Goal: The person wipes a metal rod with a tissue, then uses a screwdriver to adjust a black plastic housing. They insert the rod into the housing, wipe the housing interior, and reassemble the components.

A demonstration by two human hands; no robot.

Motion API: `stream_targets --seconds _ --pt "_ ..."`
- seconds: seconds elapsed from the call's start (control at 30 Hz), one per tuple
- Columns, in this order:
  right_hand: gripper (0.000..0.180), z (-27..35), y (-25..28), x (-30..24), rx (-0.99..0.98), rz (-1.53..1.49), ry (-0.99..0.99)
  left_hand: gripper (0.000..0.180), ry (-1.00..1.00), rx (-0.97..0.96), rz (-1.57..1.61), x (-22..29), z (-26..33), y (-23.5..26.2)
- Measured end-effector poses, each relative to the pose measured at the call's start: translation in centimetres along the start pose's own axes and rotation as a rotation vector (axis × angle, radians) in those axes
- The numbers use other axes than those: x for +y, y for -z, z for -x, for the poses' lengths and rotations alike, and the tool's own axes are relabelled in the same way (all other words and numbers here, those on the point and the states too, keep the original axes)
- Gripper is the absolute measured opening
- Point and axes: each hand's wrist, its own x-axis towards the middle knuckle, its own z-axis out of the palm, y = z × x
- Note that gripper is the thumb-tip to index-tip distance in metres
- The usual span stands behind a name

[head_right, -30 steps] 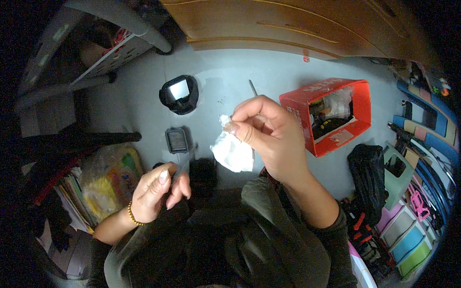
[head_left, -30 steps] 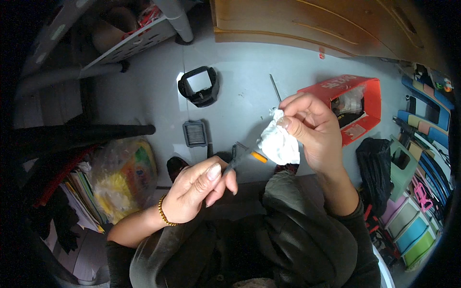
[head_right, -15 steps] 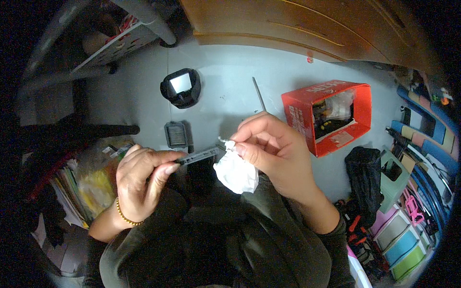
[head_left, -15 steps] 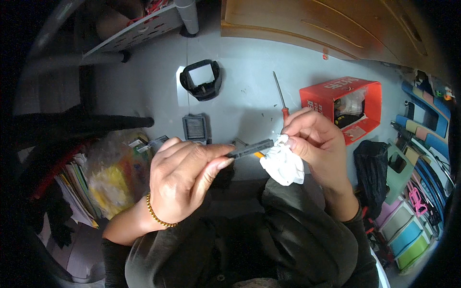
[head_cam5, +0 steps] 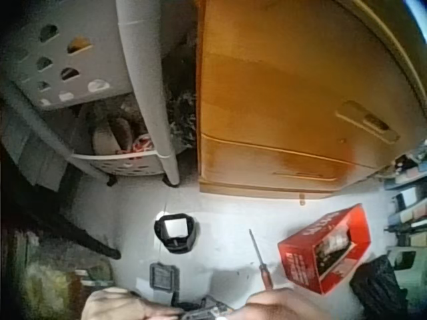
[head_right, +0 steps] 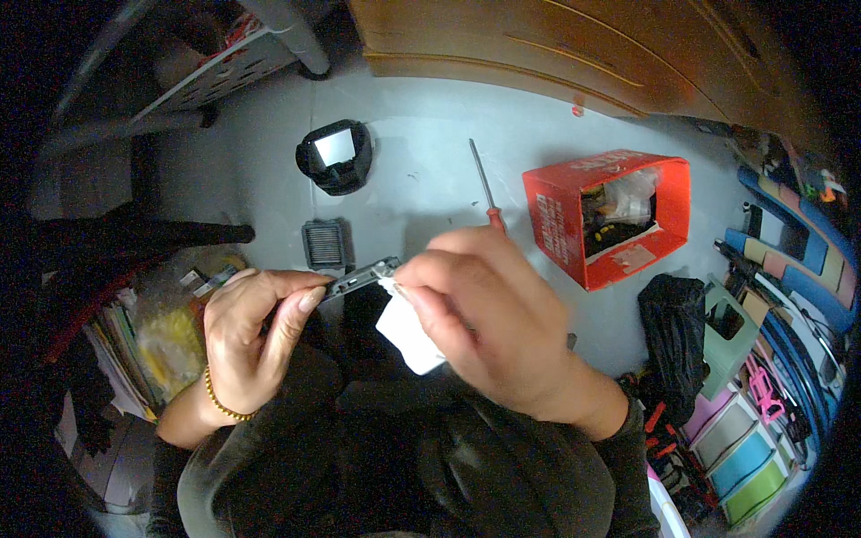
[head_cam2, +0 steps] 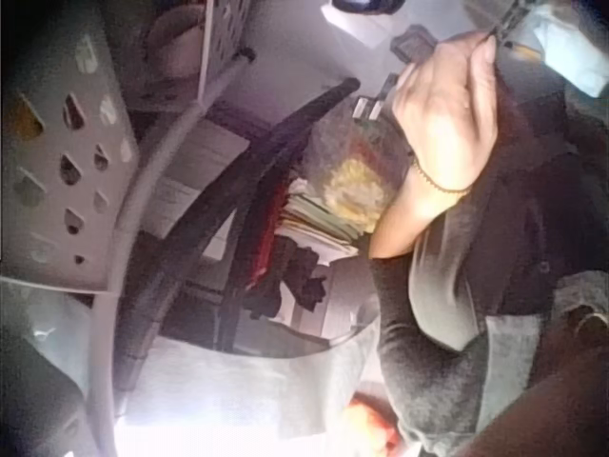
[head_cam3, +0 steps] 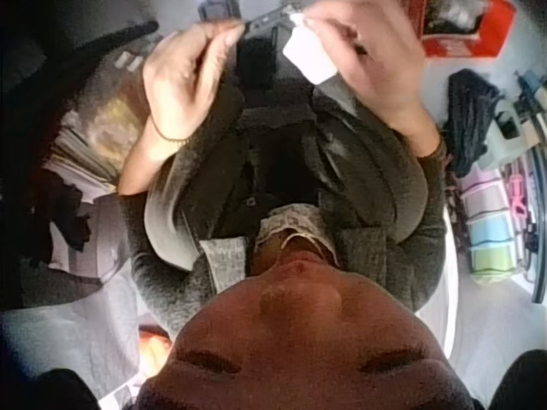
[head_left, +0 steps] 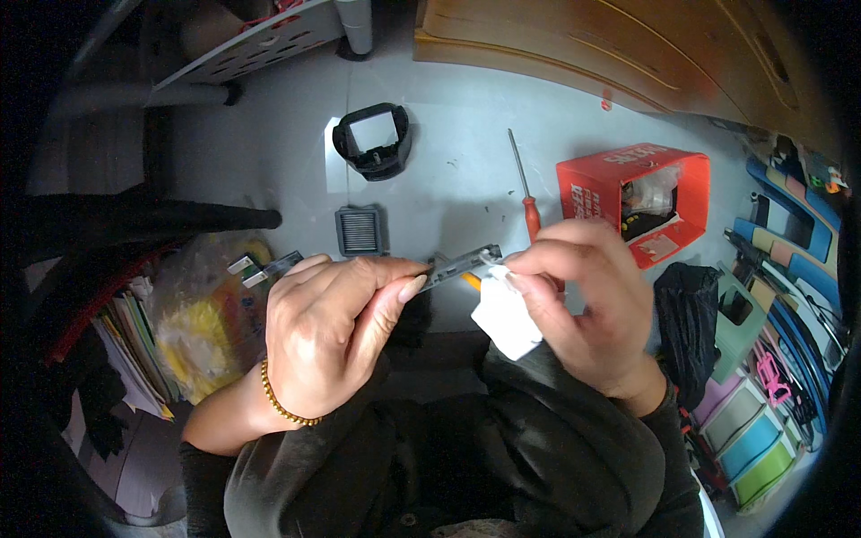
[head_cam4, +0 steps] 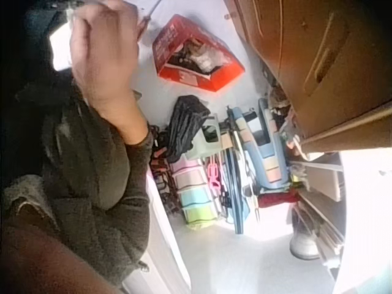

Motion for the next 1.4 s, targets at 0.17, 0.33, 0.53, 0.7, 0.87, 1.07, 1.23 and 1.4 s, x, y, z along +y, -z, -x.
stream_targets --seconds 0.17,0.33,0.53,0.7,0.87,1.07,1.23,1.4 --pt "0.027 0.5 -0.8 0.2 -0.002 0.114 0.099 0.008 -0.084 -0.002 -0.064 0.2 -0.3 0.1" --pt "0.029 0.5 -0.8 0.2 -0.073 0.275 0.17 0.014 -0.177 0.042 -0.192 0.5 -0.5 -0.4" --pt "0.02 -0.1 -1.5 0.2 -0.115 0.409 0.319 0.017 -0.181 0.042 -0.255 0.5 -0.4 -0.9" --pt "0.017 0.6 -2.2 1.6 -0.042 0.157 0.122 0.018 -0.169 0.053 -0.234 0.4 -0.1 -1.0" --pt "0.016 0.6 -2.3 1.4 -0.032 -0.181 -0.192 0.019 -0.158 0.036 -0.247 0.7 -0.1 -0.8" --pt "0.016 0.7 -2.4 1.3 0.014 -0.079 -0.077 0.017 -0.148 0.036 -0.242 0.8 -0.3 -0.7" --pt "0.027 1.1 -2.5 2.0 -0.001 0.218 0.204 0.012 -0.133 0.023 -0.24 0.9 -0.2 -0.6" --pt "0.03 1.5 -2.5 2.0 -0.056 0.256 0.292 0.005 -0.04 0.004 -0.19 0.8 -0.1 -0.4"
